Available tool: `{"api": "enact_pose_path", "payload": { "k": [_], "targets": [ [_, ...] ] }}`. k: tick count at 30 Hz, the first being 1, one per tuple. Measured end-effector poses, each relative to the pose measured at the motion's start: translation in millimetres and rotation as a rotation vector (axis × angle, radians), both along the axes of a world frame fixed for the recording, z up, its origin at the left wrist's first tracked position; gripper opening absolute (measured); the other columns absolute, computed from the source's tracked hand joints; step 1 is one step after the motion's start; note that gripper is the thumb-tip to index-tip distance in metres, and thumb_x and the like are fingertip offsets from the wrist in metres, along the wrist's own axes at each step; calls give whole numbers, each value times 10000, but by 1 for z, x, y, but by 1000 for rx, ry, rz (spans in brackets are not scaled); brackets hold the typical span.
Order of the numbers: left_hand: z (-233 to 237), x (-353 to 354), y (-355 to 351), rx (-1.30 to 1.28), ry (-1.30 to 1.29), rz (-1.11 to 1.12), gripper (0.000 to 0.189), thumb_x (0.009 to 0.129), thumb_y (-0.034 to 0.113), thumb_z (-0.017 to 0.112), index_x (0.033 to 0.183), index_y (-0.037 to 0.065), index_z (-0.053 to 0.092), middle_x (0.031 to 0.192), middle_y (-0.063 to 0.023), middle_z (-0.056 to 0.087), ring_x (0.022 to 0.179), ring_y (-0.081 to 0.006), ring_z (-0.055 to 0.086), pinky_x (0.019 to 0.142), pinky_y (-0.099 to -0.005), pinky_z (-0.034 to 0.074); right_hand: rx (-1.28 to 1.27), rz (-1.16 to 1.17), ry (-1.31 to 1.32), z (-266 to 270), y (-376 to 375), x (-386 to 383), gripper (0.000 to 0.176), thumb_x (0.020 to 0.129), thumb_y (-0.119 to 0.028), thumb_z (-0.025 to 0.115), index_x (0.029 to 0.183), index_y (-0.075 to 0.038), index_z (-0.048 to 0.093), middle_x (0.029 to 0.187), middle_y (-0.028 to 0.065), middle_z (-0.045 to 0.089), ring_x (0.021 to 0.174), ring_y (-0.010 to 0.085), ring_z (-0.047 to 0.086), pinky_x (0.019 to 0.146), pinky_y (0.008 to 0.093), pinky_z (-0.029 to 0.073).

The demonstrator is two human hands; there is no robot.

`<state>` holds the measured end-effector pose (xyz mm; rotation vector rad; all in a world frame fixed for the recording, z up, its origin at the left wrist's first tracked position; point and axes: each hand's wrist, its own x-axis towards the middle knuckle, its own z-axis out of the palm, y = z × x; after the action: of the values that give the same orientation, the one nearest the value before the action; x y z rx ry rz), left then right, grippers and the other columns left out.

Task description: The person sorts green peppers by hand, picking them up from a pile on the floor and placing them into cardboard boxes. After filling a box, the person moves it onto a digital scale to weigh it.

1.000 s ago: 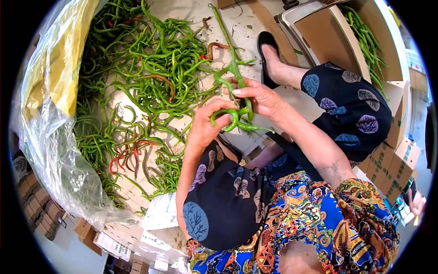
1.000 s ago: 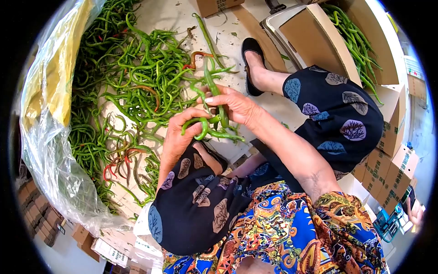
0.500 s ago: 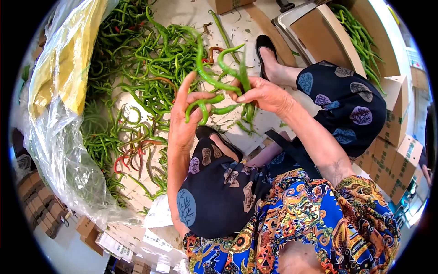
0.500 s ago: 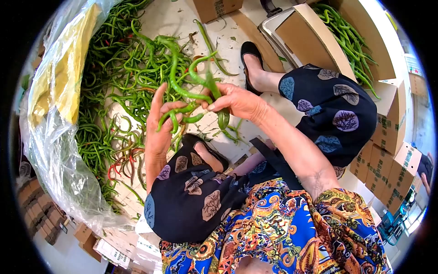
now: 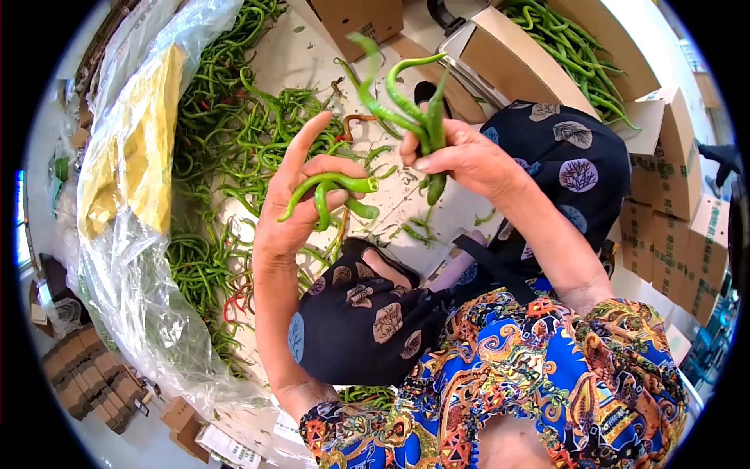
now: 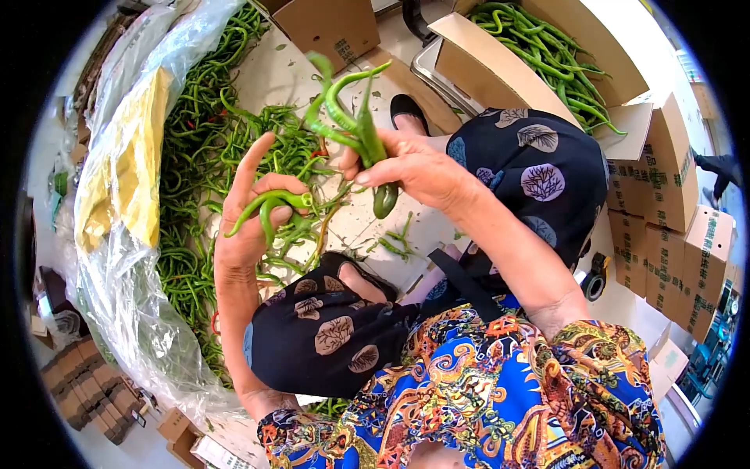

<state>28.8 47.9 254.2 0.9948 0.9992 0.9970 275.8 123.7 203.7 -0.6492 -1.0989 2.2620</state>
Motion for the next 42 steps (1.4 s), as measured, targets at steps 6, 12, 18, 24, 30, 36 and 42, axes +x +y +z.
{"api": "enact_pose_path", "payload": {
  "k": [6,12,18,24,30,36,42],
  "targets": [
    [21,4,-3,17,328,84,435,799,-37,630,1227,15,575,976,-80,663,865,-164,650,778,-261,505,130,-31,-82,19,-15,11,277,823,-78,698,1087,-40,622,1019,26,626,973,115,574,888,258,445],
    [37,10,-6,7,572,181,211,828,19,644,1039,4,643,904,-35,653,830,-111,635,747,-238,505,-70,-153,47,24,-32,-20,338,838,-123,721,1140,-24,608,1001,1,606,888,79,577,813,220,469],
    [41,21,-13,117,713,209,221,818,10,665,1038,10,641,899,-37,650,812,-100,625,736,-229,498,-161,-96,136,23,-30,-39,259,828,-109,733,1054,-36,627,950,2,630,871,84,588,803,227,477],
    [56,23,-26,8,427,236,232,863,17,606,1089,-12,652,986,-78,653,805,-136,644,720,-254,516,-176,-115,150,23,-15,-35,205,853,-120,707,1035,-45,648,912,12,661,774,74,597,679,206,474],
    [52,-6,-62,46,664,674,171,936,61,537,1045,-15,644,1033,-68,634,840,-126,592,710,-268,506,-113,-241,13,66,11,15,217,828,-156,733,985,-29,652,866,24,670,685,64,560,603,206,451],
    [19,-120,-211,-337,1276,269,139,866,158,601,869,55,695,722,-146,657,625,-200,571,583,-377,481,430,-414,-201,153,99,150,258,825,-197,724,1001,-18,664,810,42,654,589,68,467,575,189,430],
    [-72,-174,-378,-611,1424,-280,130,797,121,592,802,64,708,659,-109,652,622,-224,598,613,-383,496,881,-462,-935,125,146,253,273,876,-265,682,1091,-98,682,819,-15,624,751,47,526,677,209,449]
  ]
}}
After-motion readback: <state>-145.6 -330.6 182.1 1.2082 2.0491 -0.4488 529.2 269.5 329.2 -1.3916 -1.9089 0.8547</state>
